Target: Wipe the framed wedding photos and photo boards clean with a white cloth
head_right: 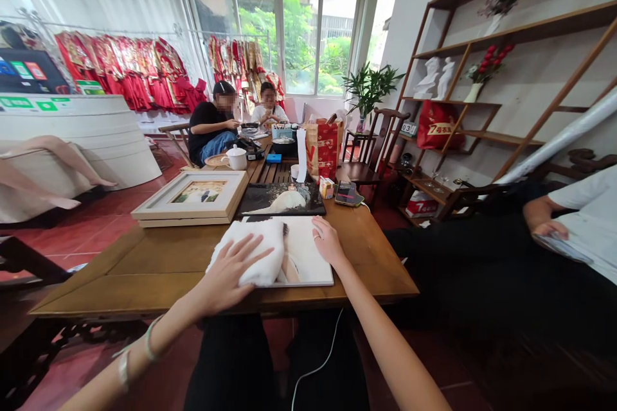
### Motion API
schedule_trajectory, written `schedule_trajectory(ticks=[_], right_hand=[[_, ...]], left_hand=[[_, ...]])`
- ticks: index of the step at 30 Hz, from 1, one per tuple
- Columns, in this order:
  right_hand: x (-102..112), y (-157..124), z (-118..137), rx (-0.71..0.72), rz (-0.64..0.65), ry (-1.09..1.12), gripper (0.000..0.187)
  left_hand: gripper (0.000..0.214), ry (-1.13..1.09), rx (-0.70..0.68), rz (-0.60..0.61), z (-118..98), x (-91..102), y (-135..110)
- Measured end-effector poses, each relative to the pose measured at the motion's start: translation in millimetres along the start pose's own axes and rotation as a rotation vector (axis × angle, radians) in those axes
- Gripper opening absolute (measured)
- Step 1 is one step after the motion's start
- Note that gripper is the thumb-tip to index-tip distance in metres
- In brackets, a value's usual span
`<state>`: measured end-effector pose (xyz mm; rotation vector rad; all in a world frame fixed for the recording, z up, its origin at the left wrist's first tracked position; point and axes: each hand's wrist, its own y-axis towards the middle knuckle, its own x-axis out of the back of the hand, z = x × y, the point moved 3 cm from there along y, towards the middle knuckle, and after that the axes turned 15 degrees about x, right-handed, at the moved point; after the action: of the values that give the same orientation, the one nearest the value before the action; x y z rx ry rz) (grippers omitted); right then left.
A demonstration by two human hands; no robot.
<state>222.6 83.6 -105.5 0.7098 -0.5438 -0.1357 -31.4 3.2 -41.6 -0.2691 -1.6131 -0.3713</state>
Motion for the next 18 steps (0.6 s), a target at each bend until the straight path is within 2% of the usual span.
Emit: schedule_trajectory(ticks=[6, 10, 14, 18], right_hand=[[0.9, -0.4, -0.9, -0.005, 0.002, -0.018, 0.034], [1.2, -0.6, -2.9, -0.009, -0.005, -0.003, 0.033], [1.1, -0.4, -4.4, -0.008, -0.010, 0.009, 0.032], [0.7, -0.3, -2.4, 0.004, -0.012, 0.015, 0.033]], left_hand=[[0.063, 0.033, 0.028, -0.055, 9.6, -6.3, 70.6], [0.059, 0.037, 0.031, -0.084, 16.1, -8.9, 99.5], [0.057, 0.039, 0.057, -0.107, 17.1, -10.5, 103.9], [0.060, 0.039, 0.067, -0.109, 10.5, -10.4, 82.0]])
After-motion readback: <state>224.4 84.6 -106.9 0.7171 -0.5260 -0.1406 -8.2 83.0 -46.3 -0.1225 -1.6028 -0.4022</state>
